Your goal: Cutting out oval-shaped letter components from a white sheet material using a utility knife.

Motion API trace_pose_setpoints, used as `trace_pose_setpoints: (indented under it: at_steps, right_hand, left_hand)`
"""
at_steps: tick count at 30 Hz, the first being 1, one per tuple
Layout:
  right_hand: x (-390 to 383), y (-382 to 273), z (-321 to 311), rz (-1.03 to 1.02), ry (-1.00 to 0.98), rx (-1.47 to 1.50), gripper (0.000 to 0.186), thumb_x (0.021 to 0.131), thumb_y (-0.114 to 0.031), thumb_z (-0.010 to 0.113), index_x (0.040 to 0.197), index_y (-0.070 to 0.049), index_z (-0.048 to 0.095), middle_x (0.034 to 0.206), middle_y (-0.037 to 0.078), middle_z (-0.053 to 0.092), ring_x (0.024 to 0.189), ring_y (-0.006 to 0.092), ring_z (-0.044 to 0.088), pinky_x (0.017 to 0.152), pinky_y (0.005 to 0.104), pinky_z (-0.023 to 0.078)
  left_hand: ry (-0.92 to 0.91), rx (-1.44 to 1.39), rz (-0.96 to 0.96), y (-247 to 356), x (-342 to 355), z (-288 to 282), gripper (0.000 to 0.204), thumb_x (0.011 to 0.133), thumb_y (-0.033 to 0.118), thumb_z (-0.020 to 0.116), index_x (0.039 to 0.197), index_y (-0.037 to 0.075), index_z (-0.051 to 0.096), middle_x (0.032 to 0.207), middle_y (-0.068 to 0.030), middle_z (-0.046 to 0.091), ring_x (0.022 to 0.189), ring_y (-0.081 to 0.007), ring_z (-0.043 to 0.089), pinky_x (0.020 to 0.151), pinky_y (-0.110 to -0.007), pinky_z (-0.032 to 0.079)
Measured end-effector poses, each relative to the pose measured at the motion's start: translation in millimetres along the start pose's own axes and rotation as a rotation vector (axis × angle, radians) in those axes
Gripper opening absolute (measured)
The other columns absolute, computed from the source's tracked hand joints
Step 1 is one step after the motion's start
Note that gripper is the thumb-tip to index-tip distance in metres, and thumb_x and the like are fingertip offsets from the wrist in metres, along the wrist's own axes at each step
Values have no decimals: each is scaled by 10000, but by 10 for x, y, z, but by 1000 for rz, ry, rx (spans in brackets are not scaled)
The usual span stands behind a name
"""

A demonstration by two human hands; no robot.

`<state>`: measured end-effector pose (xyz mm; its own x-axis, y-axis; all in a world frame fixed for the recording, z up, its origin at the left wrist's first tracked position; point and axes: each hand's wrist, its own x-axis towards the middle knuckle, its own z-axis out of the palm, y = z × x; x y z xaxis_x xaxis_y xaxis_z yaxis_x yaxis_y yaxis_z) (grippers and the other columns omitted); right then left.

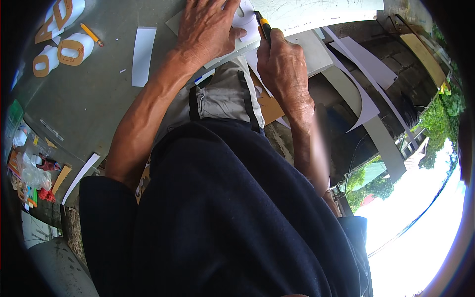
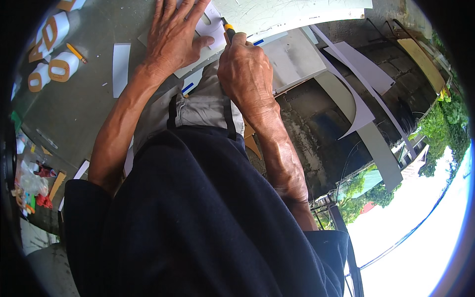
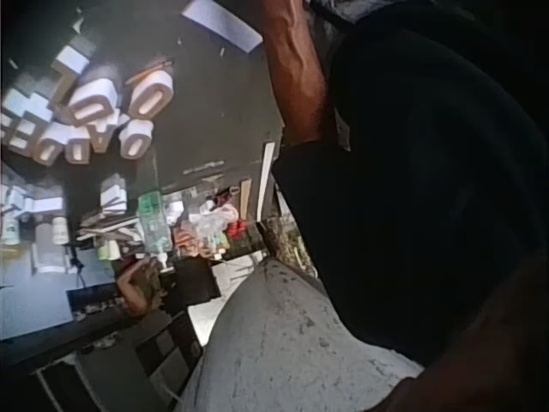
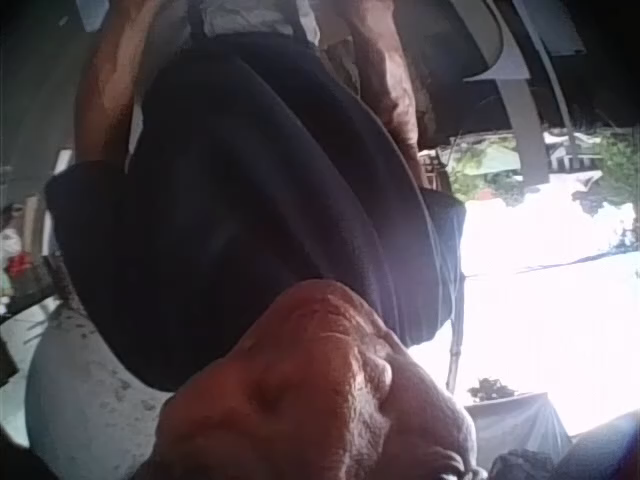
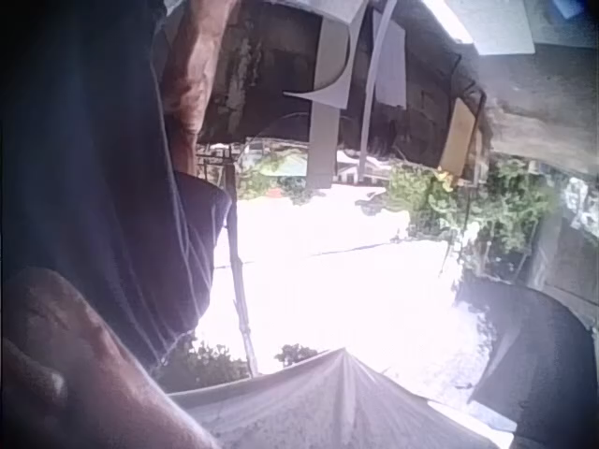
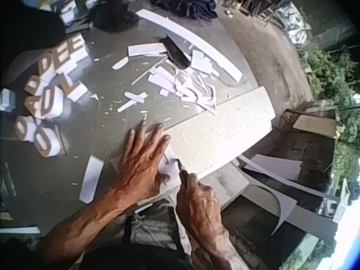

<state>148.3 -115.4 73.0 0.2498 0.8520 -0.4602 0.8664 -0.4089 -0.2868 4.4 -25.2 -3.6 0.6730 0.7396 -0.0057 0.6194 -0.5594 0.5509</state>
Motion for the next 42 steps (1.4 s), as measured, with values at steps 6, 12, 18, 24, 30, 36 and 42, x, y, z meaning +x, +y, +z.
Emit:
trace_pose_setpoints:
  at_steps: [6,12,18,24,30,36,42]
  right_hand:
    - [-32,-67,28,41,18,25,234,980,-142,567,938,88,577,820,293,707,771,473,723,703,539,586]
    - [-41,-114,30,122,-13,88,259,979,-151,567,968,107,584,785,333,686,768,499,714,715,555,582]
    - [-48,-158,13,159,-22,137,264,979,-157,563,970,102,609,787,334,686,771,503,711,733,557,581]
    - [74,92,-208,10,-59,-126,252,979,-255,602,1057,-34,693,790,229,720,775,432,724,748,532,569]
    - [219,363,-339,-224,-11,-282,222,1011,-252,590,1098,-84,706,763,192,721,734,370,735,698,510,579]
    - [143,334,-264,-197,-71,-164,227,1023,-228,582,1100,-32,668,702,203,698,676,390,724,653,501,579]
    - [90,180,-205,-49,-89,-92,220,1004,-200,580,1022,14,625,696,250,681,685,439,713,663,530,564]
  left_hand:
    - [44,-3,0,-16,0,64,899,735,319,855,1492,1,488,1654,-212,299,1545,-482,170,1255,-616,141]
    - [38,2,5,-8,9,58,909,737,344,854,1492,-2,485,1649,-216,307,1539,-494,175,1254,-619,144]
    - [31,-10,1,-16,-1,32,920,730,330,868,1490,-14,481,1649,-221,305,1533,-507,179,1252,-618,151]
    - [47,8,-74,156,-157,-26,914,731,332,873,1470,-40,486,1636,-231,325,1539,-489,193,1261,-590,165]
    - [7,-146,50,-9,-210,27,712,843,276,789,1444,-2,528,1616,-181,391,1535,-398,285,1254,-558,231]
    - [42,-81,171,-74,-145,98,545,963,362,645,1400,39,598,1522,-176,525,1490,-398,376,1231,-556,270]
    - [114,-96,121,-21,-129,96,503,968,403,629,1316,42,675,1454,-174,597,1447,-412,442,1218,-559,287]
